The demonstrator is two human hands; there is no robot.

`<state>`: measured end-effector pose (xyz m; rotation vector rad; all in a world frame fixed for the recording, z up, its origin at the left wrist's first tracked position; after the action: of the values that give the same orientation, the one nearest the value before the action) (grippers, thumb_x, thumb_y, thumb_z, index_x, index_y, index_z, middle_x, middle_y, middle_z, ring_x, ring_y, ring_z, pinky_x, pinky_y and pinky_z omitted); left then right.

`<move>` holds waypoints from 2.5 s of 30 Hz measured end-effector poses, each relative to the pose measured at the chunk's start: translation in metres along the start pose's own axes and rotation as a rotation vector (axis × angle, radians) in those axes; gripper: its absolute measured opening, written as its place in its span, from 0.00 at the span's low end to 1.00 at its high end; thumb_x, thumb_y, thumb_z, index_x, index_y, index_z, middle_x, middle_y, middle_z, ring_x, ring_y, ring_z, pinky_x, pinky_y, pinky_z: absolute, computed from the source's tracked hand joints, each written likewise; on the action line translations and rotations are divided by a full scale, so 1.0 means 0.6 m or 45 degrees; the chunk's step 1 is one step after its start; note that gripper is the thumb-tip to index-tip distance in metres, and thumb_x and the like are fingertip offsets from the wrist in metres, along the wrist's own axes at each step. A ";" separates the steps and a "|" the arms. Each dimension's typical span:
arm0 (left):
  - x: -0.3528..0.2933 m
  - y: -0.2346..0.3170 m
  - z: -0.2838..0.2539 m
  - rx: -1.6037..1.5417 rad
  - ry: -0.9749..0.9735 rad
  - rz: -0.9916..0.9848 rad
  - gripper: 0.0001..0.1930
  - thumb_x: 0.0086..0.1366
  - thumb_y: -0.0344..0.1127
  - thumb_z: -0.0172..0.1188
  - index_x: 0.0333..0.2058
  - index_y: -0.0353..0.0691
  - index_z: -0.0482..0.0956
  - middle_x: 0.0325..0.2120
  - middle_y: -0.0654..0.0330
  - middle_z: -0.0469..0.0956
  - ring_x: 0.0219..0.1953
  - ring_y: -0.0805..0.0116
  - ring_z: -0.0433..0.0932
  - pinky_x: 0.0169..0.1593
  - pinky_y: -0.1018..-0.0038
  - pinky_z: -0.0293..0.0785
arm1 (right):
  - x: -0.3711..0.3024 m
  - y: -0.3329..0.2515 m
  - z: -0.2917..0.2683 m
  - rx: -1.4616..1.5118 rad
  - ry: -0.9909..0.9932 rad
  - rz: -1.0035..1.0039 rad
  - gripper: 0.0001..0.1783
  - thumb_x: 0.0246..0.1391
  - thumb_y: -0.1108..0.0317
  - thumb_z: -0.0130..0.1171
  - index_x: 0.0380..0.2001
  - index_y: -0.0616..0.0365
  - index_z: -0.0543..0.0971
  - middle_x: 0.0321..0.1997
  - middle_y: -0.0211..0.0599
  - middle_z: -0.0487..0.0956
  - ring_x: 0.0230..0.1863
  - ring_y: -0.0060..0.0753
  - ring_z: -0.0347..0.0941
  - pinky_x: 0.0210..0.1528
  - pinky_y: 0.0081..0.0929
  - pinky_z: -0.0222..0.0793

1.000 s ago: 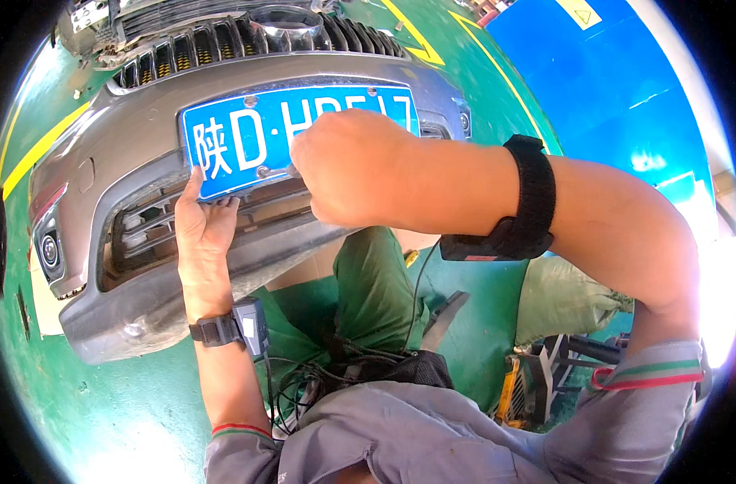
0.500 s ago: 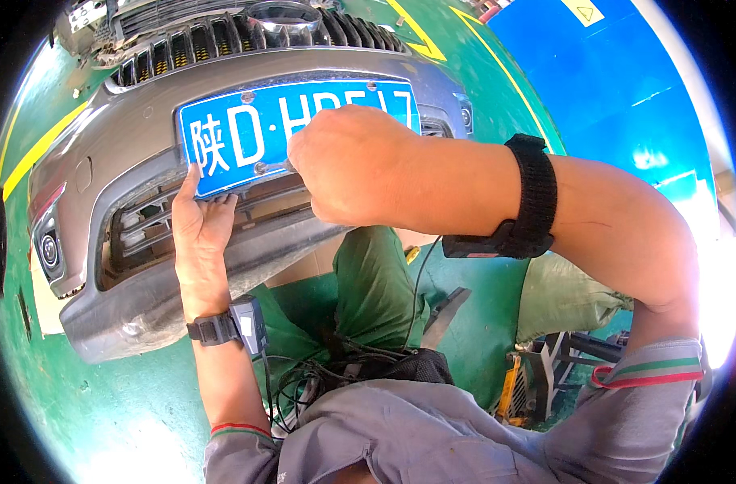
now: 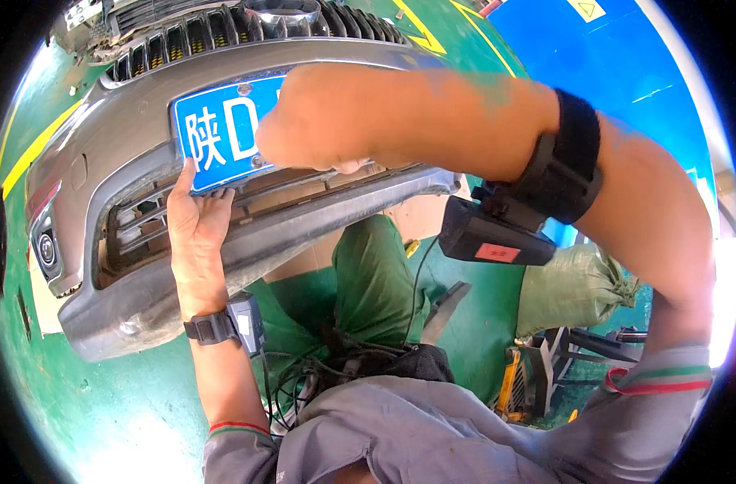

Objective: The person removes the license plate using a screwdriver, then detaches the front grille and lower trim from a car bumper by hand and using a tool.

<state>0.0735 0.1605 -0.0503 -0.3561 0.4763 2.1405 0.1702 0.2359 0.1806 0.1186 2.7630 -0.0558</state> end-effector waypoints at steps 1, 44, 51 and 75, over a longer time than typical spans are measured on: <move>0.001 0.000 0.001 -0.014 -0.034 0.000 0.31 0.67 0.40 0.65 0.63 0.30 0.66 0.68 0.52 0.63 0.75 0.61 0.46 0.76 0.58 0.25 | 0.000 0.001 0.023 0.377 -0.298 0.032 0.15 0.51 0.64 0.57 0.36 0.62 0.85 0.29 0.50 0.82 0.27 0.51 0.78 0.34 0.45 0.76; -0.008 0.003 -0.002 0.011 0.081 -0.011 0.28 0.67 0.37 0.65 0.61 0.31 0.69 0.64 0.53 0.68 0.71 0.62 0.55 0.75 0.60 0.33 | 0.003 -0.091 0.000 -0.460 -0.310 0.033 0.13 0.46 0.68 0.59 0.34 0.65 0.82 0.34 0.53 0.83 0.34 0.48 0.82 0.36 0.45 0.79; -0.005 0.003 -0.008 -0.013 0.103 0.001 0.29 0.66 0.37 0.67 0.61 0.30 0.69 0.64 0.54 0.68 0.69 0.62 0.58 0.75 0.61 0.37 | -0.009 -0.063 0.008 -0.888 0.037 -0.235 0.07 0.45 0.70 0.61 0.26 0.59 0.85 0.33 0.49 0.84 0.30 0.44 0.82 0.30 0.38 0.79; -0.005 -0.006 0.006 -0.011 0.042 -0.020 0.28 0.66 0.36 0.65 0.61 0.31 0.69 0.63 0.54 0.69 0.68 0.63 0.60 0.74 0.61 0.42 | 0.011 -0.048 0.005 -0.217 -0.374 0.367 0.09 0.43 0.69 0.60 0.28 0.62 0.83 0.22 0.43 0.81 0.26 0.41 0.80 0.30 0.37 0.77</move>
<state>0.0779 0.1620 -0.0464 -0.3995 0.4820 2.1247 0.1625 0.2077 0.1761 0.4253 2.4190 0.2203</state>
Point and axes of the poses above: each hand's wrist, its own x-axis towards the middle knuckle, its own z-axis out of the palm, y = z × x, the point moved 9 cm from there along x, towards the middle knuckle
